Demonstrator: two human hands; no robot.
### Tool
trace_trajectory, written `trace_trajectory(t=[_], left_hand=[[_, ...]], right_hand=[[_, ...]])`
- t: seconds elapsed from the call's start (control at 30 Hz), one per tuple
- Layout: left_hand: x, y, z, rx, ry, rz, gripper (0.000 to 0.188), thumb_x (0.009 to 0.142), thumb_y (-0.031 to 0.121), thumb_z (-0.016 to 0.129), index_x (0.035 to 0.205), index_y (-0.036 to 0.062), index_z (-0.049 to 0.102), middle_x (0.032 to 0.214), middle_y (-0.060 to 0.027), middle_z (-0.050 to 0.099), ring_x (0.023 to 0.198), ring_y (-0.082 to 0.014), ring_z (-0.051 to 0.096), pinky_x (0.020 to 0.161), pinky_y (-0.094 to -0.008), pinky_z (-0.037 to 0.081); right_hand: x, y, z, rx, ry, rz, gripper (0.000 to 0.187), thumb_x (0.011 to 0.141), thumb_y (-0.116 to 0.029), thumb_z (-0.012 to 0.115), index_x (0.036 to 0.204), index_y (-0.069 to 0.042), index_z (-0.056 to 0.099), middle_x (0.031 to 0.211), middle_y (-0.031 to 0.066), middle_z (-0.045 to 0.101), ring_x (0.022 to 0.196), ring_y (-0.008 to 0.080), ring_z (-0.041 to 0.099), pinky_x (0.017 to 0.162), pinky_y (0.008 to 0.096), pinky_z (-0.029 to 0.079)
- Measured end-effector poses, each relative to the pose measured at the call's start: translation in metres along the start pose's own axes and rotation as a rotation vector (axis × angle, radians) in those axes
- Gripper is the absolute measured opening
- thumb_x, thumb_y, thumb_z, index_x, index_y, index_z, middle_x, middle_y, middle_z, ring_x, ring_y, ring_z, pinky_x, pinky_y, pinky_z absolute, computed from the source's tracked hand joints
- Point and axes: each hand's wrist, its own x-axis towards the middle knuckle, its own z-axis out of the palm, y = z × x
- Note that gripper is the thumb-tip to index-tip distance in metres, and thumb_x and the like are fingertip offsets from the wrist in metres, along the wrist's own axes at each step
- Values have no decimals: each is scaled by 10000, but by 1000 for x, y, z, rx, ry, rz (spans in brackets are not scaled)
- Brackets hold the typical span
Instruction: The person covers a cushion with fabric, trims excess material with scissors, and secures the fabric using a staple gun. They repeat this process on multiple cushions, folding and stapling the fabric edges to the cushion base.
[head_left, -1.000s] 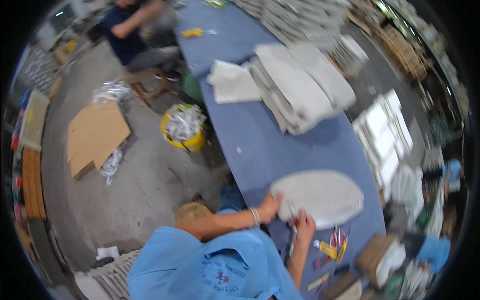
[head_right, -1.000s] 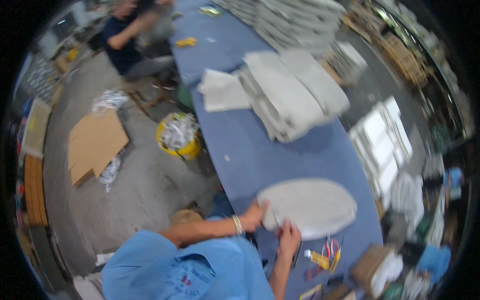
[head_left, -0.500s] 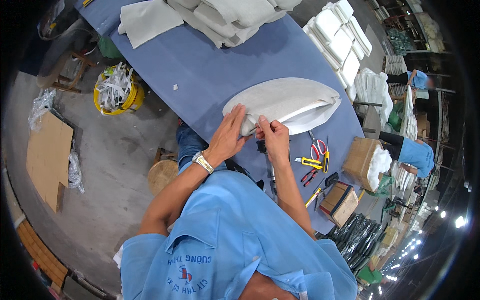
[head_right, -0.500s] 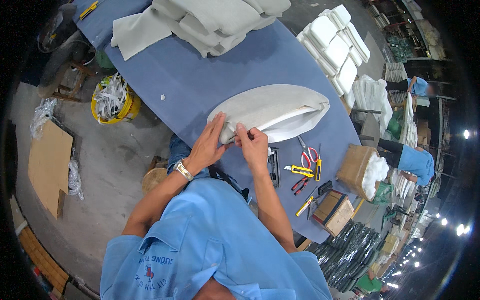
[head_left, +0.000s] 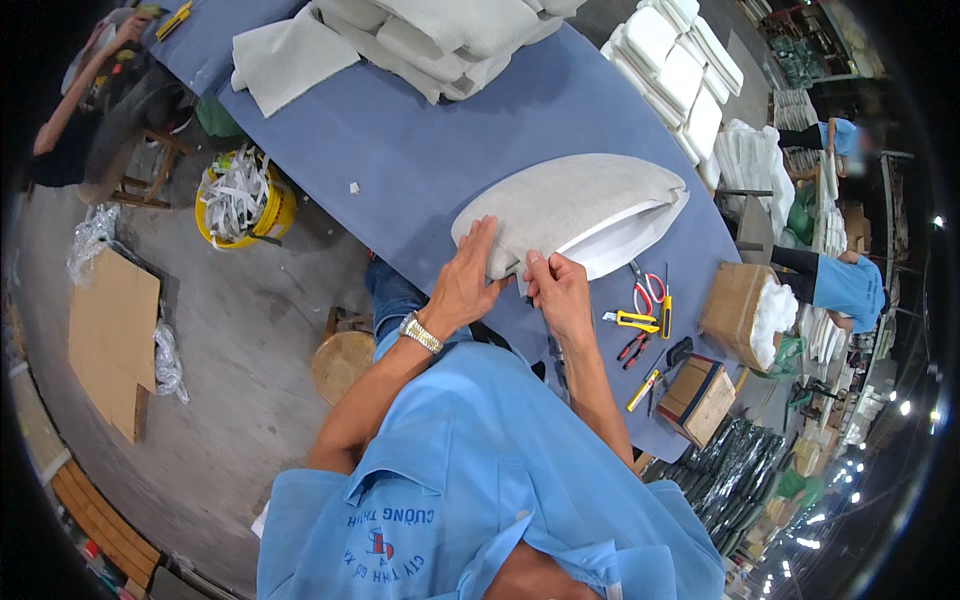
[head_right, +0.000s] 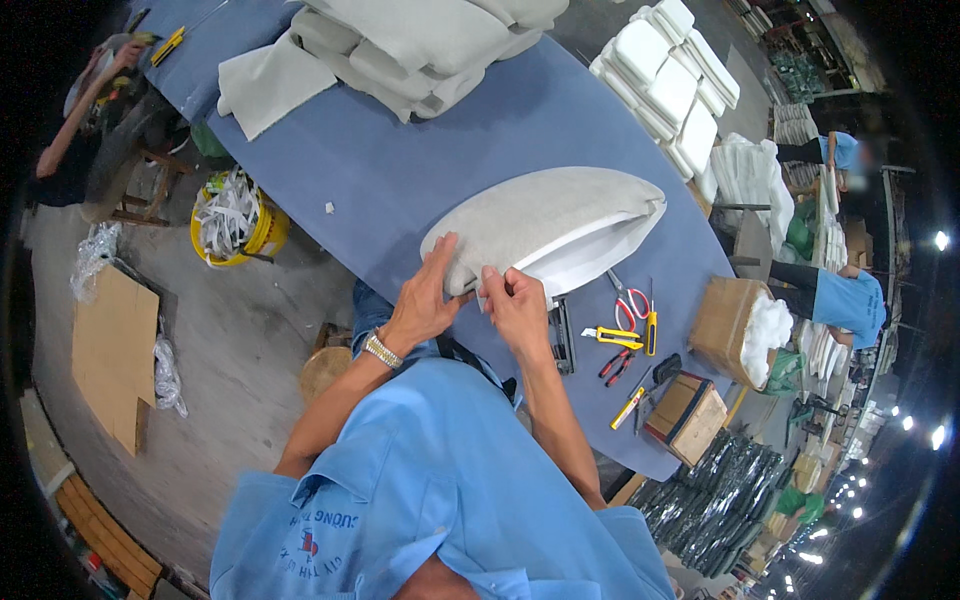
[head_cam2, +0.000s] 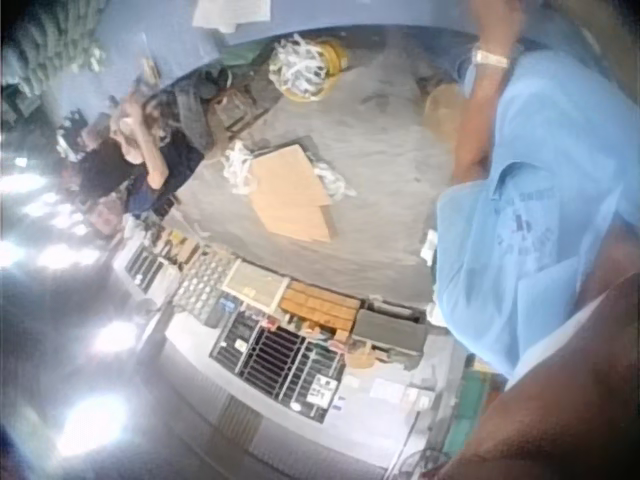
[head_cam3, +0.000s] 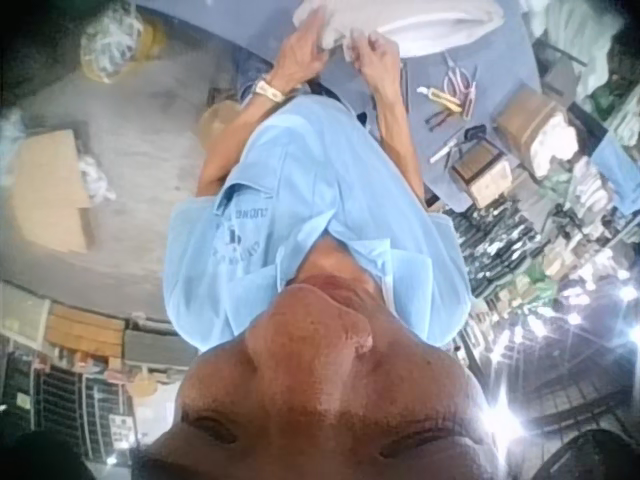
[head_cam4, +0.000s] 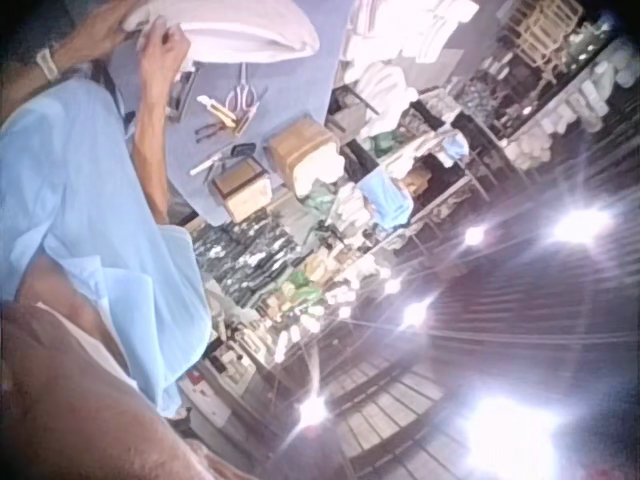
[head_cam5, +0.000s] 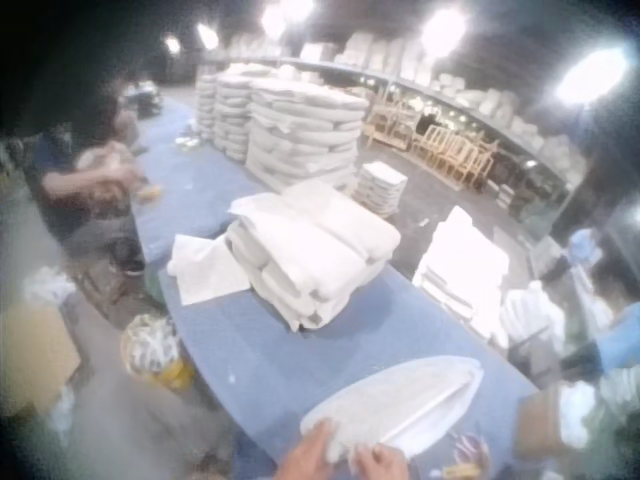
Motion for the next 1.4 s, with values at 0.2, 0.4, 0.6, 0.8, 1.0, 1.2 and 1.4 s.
trace_trajectory(t=[0.2,0.4,0.6,0.8,1.0,1.2,1.4], left_hand=[[7,-1,-2,32,41,46,851,815,64,779,1552,5,356,1591,-257,384,1490,-442,332,1209,-504,345],[13,4,-2,44,76,18,829,816,45,769,1546,4,378,1595,-257,379,1481,-445,344,1179,-468,396],[20,6,-11,36,92,-3,771,833,36,743,1539,90,439,1582,-261,397,1443,-449,408,1116,-467,463],[34,14,-28,-1,77,-73,684,869,73,722,1511,174,508,1573,-212,439,1402,-413,479,1034,-448,530],[40,9,-35,-22,136,-74,643,885,82,716,1494,184,535,1575,-163,461,1383,-356,523,977,-412,563],[46,-2,-50,-160,95,-157,586,901,100,719,1465,172,575,1565,-149,486,1378,-331,544,1002,-366,539],[51,-26,-56,-196,79,-94,595,936,130,708,1502,109,523,1567,-180,482,1379,-289,543,1101,-361,452]], right_hand=[[3,-8,6,16,7,-40,408,1020,-325,658,728,-41,634,587,8,580,489,53,481,444,240,350],[9,-17,12,-32,24,-95,409,1026,-317,645,730,-34,635,574,6,579,516,58,500,476,254,370],[16,-17,17,-127,44,-174,390,1030,-310,642,754,-34,633,589,1,569,527,59,487,497,252,383],[28,-20,22,-158,79,-245,386,1033,-291,631,756,-22,623,611,19,590,581,68,505,540,283,406],[45,-13,36,135,25,-201,385,1045,-284,623,767,-18,616,633,8,584,599,65,499,556,272,406],[55,-6,55,81,49,-312,358,1049,-270,618,801,-12,624,669,1,599,639,71,505,589,270,417],[77,24,77,238,18,-378,325,1052,-246,609,830,-9,611,705,1,596,661,76,509,599,281,426]])
